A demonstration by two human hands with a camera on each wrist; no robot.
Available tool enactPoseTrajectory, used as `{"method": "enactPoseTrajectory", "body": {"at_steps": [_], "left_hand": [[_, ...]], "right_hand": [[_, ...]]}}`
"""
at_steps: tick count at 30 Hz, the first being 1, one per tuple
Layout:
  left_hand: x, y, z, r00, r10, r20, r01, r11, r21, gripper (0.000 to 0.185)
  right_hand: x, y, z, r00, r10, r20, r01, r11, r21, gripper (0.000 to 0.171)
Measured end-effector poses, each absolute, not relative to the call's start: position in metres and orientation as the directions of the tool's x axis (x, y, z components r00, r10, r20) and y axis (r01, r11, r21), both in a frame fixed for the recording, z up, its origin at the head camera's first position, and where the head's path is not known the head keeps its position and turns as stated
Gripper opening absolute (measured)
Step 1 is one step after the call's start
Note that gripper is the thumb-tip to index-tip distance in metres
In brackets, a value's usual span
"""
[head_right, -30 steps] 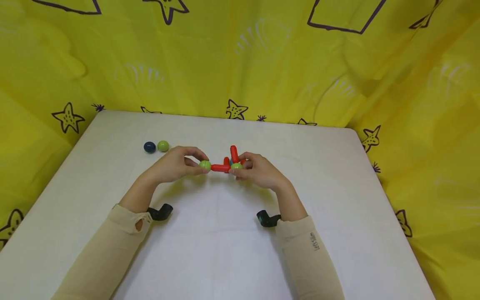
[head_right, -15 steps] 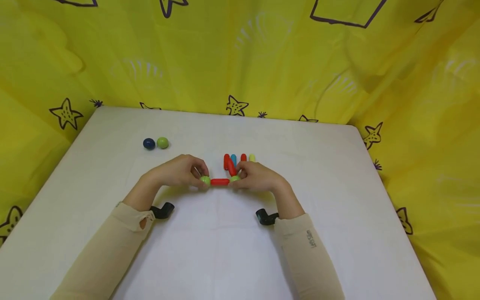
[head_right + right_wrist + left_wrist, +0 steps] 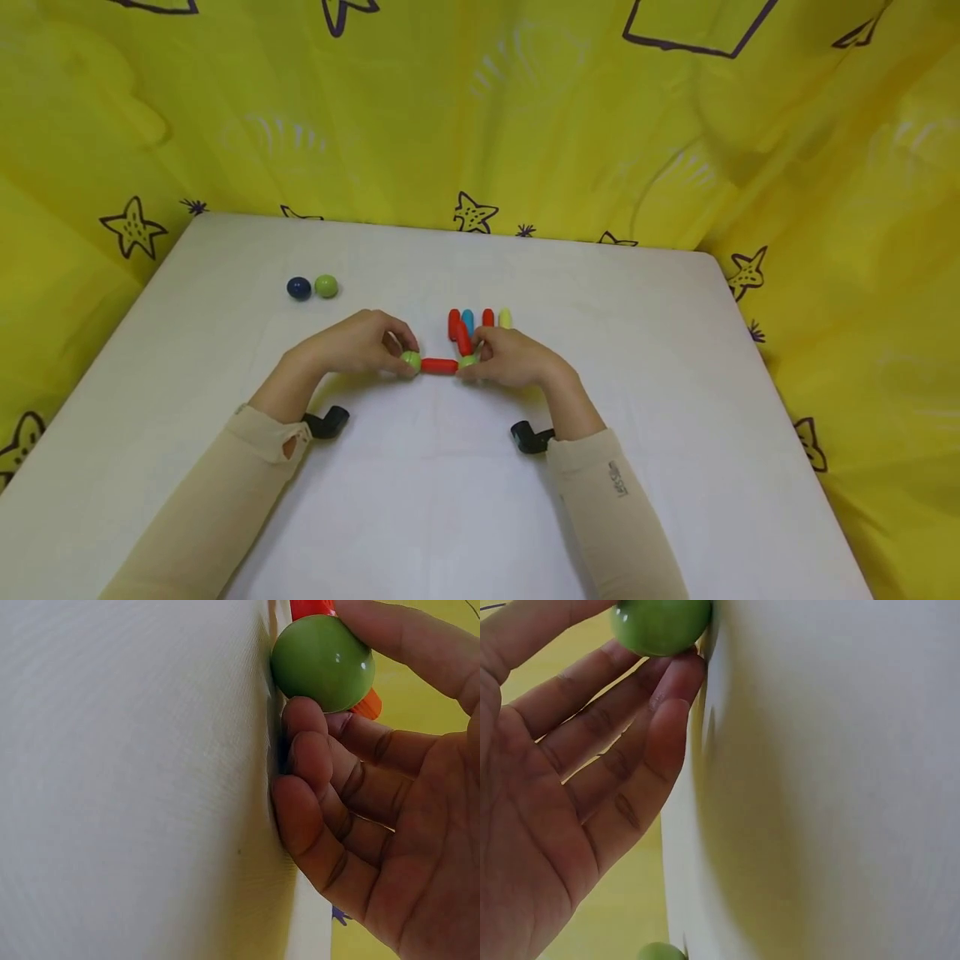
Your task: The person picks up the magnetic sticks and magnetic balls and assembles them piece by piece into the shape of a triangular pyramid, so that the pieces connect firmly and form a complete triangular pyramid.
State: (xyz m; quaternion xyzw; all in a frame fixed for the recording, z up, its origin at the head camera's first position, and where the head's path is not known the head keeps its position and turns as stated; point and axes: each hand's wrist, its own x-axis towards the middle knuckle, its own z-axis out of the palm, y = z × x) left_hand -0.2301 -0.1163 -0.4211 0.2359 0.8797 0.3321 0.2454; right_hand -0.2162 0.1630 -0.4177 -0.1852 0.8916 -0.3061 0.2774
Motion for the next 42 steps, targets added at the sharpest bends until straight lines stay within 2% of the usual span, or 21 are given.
{"method": "enactPoseTrajectory", "body": {"at_steps": [4,7,14,19,26,31,42], "left_hand": [[-0.232,-0.12,-0.42,-0.786,0.563,-0.256,0.249,0.666,0.703,0.037],[-0.234,-0.128,-0.42,-0.828,0.512,-0.229,0.226,0.678,0.699,0.043],[-0.243,-0.167,-0.418,-0.953,0.278,-0.119,0.121,0.712,0.692,0.05],[-0.246,-0.194,-0.42,-0.992,0.121,-0.038,0.064,0.738,0.671,0.052],[-0.247,-0.204,-0.43,-0.99,0.139,-0.01,0.109,0.817,0.566,0.051],[-0.249,-0.199,-0.43,-0.985,0.174,0.01,0.15,0.816,0.558,0.049],[-0.249,-0.189,-0.427,-0.985,0.174,-0.012,0.145,0.856,0.496,0.044]], "right_hand": [[-0.215,0.165,-0.42,-0.784,-0.491,-0.379,-0.155,0.748,-0.646,0.037],[-0.214,0.167,-0.422,-0.78,-0.489,-0.391,-0.147,0.75,-0.645,0.037],[-0.216,0.165,-0.424,-0.775,-0.504,-0.381,-0.166,0.744,-0.647,0.036],[-0.217,0.162,-0.423,-0.769,-0.51,-0.386,-0.161,0.738,-0.655,0.038],[-0.217,0.163,-0.422,-0.773,-0.502,-0.387,-0.154,0.741,-0.654,0.038],[-0.217,0.164,-0.421,-0.78,-0.498,-0.379,-0.148,0.735,-0.662,0.038],[-0.217,0.164,-0.422,-0.779,-0.5,-0.378,-0.147,0.732,-0.665,0.04]]}}
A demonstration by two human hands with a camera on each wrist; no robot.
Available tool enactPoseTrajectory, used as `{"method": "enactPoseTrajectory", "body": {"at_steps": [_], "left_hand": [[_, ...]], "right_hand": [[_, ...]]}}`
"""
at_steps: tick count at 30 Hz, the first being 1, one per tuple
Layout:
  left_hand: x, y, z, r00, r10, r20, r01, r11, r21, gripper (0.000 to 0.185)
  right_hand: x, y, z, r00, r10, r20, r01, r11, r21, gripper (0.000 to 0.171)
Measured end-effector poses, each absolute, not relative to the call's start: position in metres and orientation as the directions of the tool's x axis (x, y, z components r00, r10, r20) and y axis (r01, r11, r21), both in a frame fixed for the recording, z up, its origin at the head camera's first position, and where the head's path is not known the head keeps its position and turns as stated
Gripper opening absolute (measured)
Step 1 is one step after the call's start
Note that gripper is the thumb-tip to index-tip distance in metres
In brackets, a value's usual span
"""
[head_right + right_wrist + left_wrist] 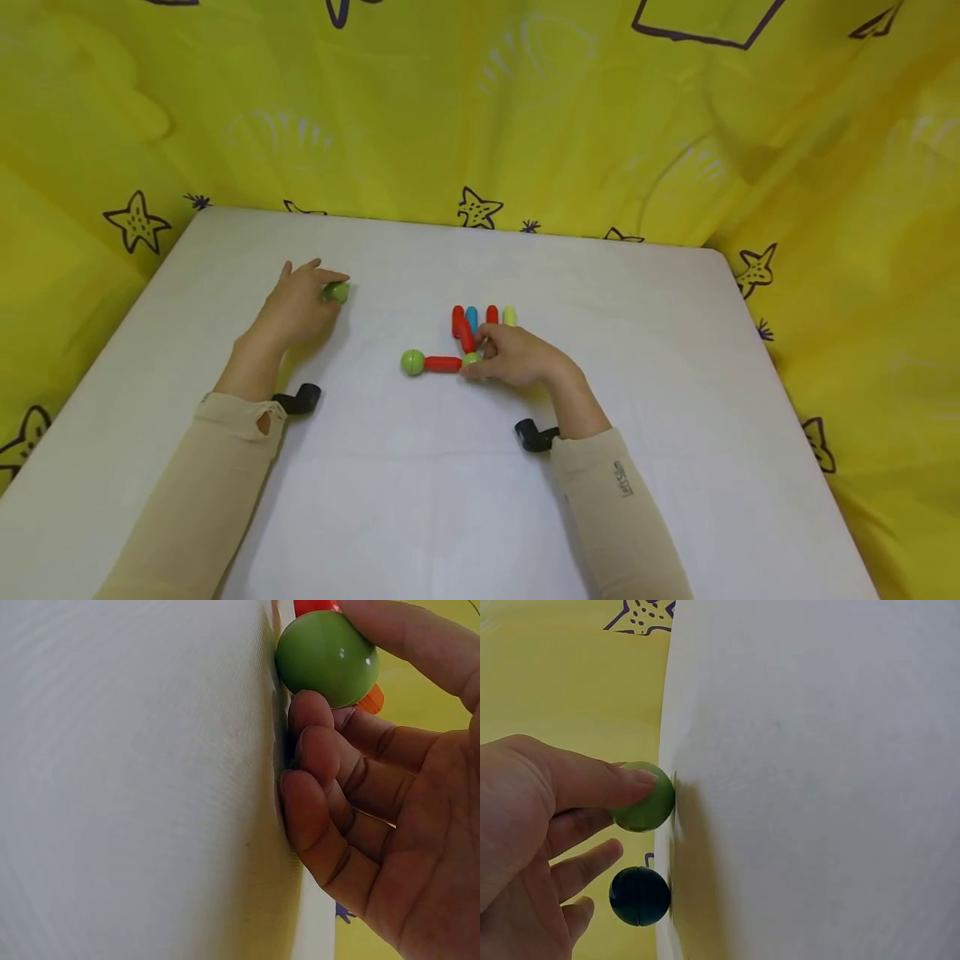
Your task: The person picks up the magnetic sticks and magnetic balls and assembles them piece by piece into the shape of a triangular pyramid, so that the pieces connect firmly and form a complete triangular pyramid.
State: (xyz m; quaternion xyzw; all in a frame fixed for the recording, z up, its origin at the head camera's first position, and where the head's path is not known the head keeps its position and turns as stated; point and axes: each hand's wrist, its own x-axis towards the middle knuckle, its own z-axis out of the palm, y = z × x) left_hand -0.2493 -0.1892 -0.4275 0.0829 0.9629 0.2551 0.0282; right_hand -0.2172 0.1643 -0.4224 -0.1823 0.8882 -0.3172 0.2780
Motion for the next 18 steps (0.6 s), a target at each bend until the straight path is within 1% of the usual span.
{"method": "enactPoseTrajectory", "body": {"at_steps": [4,9,12,18], "left_hand": [[-0.248,-0.187,-0.427,-0.985,0.174,-0.015,0.145,0.862,0.486,0.043],[-0.248,-0.184,-0.426,-0.985,0.17,0.012,0.154,0.856,0.493,0.04],[-0.248,-0.178,-0.425,-0.987,0.163,0.007,0.142,0.837,0.528,0.038],[-0.246,-0.162,-0.422,-0.98,0.188,-0.058,0.112,0.778,0.618,0.039]], "right_hand": [[-0.218,0.164,-0.423,-0.779,-0.497,-0.382,-0.145,0.736,-0.662,0.04],[-0.218,0.163,-0.422,-0.778,-0.504,-0.375,-0.159,0.736,-0.658,0.036],[-0.217,0.163,-0.423,-0.774,-0.509,-0.376,-0.163,0.735,-0.658,0.036],[-0.217,0.162,-0.424,-0.772,-0.521,-0.365,-0.18,0.729,-0.66,0.033]]}}
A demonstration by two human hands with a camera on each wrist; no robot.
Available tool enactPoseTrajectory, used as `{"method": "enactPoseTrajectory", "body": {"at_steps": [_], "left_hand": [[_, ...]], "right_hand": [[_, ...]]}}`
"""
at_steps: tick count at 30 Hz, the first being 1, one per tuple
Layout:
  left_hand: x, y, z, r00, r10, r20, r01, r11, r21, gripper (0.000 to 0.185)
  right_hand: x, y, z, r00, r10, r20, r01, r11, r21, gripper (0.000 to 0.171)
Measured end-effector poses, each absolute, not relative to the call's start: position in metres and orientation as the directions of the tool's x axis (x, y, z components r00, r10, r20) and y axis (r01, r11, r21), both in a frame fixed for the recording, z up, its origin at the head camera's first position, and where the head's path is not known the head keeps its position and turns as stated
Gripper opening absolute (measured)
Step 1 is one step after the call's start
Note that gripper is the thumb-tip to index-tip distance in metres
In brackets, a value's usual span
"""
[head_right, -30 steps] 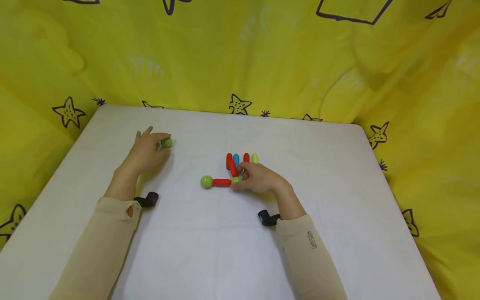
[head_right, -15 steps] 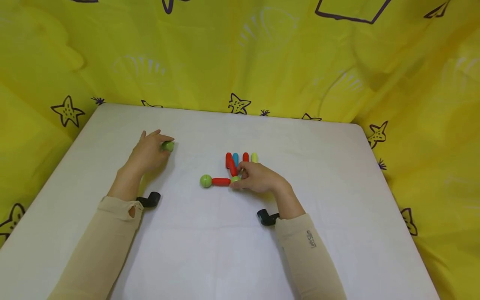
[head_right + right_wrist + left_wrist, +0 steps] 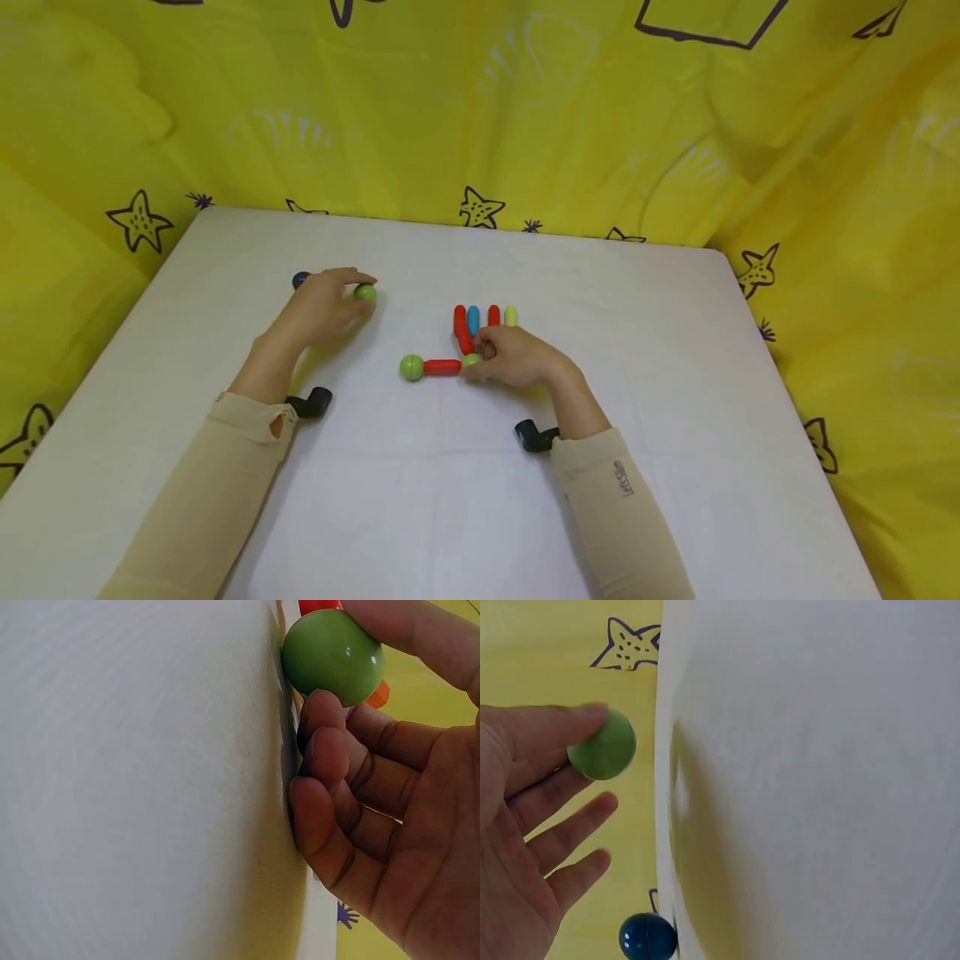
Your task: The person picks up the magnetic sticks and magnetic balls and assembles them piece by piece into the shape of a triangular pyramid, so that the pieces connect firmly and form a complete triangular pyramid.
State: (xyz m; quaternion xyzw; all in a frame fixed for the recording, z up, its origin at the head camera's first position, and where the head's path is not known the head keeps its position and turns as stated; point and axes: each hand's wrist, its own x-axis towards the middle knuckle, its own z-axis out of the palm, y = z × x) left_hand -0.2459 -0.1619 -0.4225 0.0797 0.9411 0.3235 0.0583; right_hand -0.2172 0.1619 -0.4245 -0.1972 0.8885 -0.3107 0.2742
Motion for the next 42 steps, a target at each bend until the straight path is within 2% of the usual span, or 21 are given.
{"method": "enactPoseTrajectory", "body": {"at_steps": [8,14,29,42], "left_hand": [[-0.245,-0.146,-0.425,-0.944,0.317,-0.089,0.156,0.669,0.727,0.037],[-0.244,-0.135,-0.427,-0.911,0.397,-0.111,0.16,0.589,0.792,0.039],[-0.241,-0.125,-0.428,-0.88,0.461,-0.118,0.184,0.559,0.808,0.036],[-0.239,-0.124,-0.426,-0.872,0.473,-0.126,0.195,0.572,0.796,0.038]], "right_hand": [[-0.217,0.161,-0.425,-0.774,-0.517,-0.366,-0.173,0.728,-0.663,0.031],[-0.216,0.159,-0.422,-0.779,-0.509,-0.367,-0.175,0.738,-0.652,0.037],[-0.215,0.157,-0.419,-0.781,-0.53,-0.329,-0.217,0.726,-0.653,0.046],[-0.215,0.158,-0.419,-0.767,-0.569,-0.297,-0.249,0.691,-0.678,0.045]]}}
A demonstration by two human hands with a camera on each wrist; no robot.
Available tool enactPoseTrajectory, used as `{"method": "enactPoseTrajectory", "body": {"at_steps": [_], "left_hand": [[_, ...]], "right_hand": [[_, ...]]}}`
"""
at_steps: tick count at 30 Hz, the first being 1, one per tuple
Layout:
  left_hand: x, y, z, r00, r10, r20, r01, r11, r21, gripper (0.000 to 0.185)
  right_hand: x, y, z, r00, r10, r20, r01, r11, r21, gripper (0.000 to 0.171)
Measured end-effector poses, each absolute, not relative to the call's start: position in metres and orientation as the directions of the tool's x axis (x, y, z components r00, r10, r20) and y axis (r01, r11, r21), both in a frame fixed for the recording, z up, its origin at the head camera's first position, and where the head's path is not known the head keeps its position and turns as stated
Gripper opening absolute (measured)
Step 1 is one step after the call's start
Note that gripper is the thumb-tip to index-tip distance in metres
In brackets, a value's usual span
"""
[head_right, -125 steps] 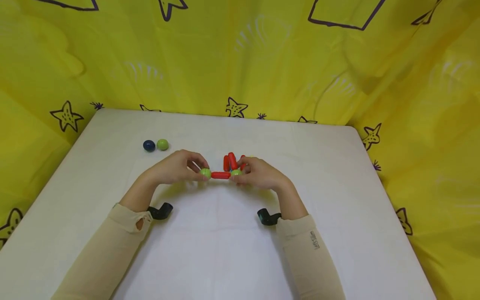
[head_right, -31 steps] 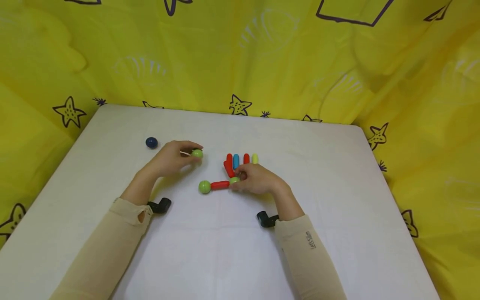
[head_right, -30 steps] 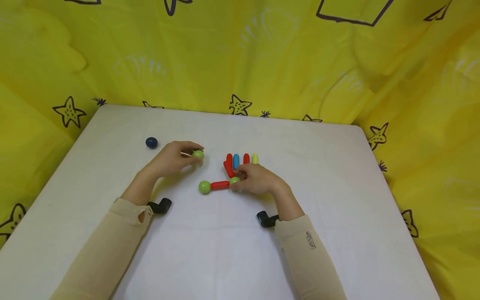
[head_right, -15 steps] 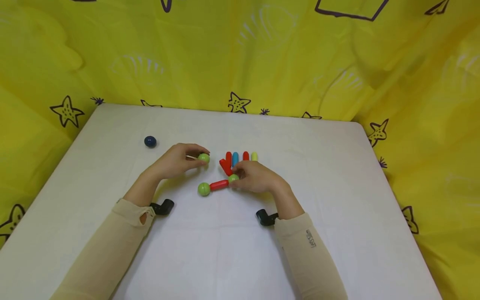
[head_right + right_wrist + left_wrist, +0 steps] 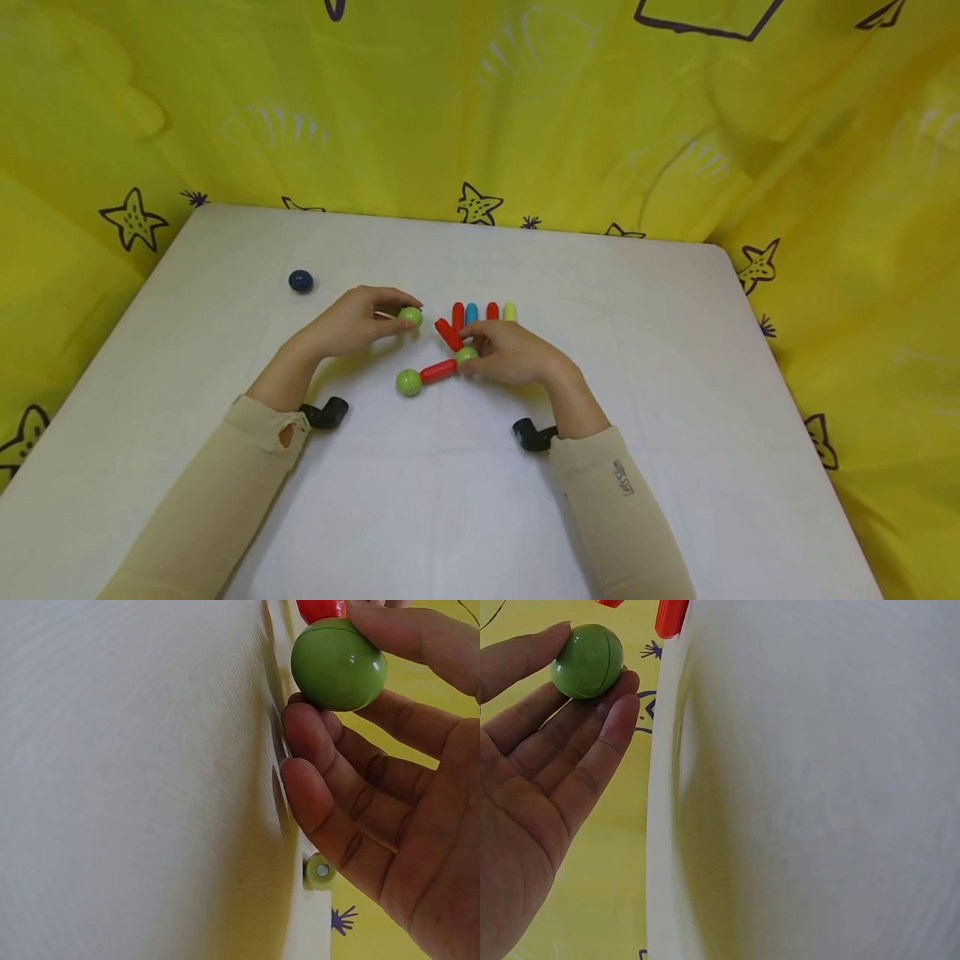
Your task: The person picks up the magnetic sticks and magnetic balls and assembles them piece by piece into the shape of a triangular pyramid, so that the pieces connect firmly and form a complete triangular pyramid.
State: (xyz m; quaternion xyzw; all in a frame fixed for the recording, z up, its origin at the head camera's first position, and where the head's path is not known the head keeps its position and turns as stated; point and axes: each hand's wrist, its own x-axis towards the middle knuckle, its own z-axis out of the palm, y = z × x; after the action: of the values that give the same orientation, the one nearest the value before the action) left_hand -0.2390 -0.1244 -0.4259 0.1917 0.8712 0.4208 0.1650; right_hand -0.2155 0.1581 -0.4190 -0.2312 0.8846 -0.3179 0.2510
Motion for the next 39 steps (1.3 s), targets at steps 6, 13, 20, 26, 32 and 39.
{"method": "enactPoseTrajectory", "body": {"at_steps": [6,13,20,26,32,39], "left_hand": [[-0.2377,-0.1247,-0.4289,-0.865,0.487,-0.123,0.204,0.566,0.799,0.038],[-0.2359,-0.1239,-0.4291,-0.85,0.515,-0.111,0.226,0.547,0.806,0.038],[-0.236,-0.1231,-0.4274,-0.838,0.534,-0.11,0.24,0.543,0.805,0.037],[-0.2362,-0.1242,-0.4256,-0.83,0.545,-0.117,0.242,0.542,0.805,0.037],[-0.2378,-0.1248,-0.4242,-0.823,0.557,-0.11,0.26,0.542,0.799,0.036],[-0.2402,-0.1277,-0.4227,-0.829,0.543,-0.135,0.223,0.542,0.81,0.034]], "right_hand": [[-0.2133,0.1577,-0.4186,-0.765,-0.565,-0.309,-0.224,0.683,-0.695,0.047],[-0.2104,0.1581,-0.4186,-0.769,-0.556,-0.315,-0.202,0.679,-0.706,0.048],[-0.2096,0.1595,-0.4178,-0.777,-0.547,-0.311,-0.199,0.682,-0.703,0.046],[-0.2107,0.1599,-0.4177,-0.77,-0.568,-0.289,-0.223,0.664,-0.713,0.045],[-0.2139,0.1609,-0.4166,-0.762,-0.595,-0.257,-0.261,0.644,-0.719,0.046],[-0.2152,0.1613,-0.4133,-0.776,-0.59,-0.224,-0.266,0.628,-0.731,0.045]]}}
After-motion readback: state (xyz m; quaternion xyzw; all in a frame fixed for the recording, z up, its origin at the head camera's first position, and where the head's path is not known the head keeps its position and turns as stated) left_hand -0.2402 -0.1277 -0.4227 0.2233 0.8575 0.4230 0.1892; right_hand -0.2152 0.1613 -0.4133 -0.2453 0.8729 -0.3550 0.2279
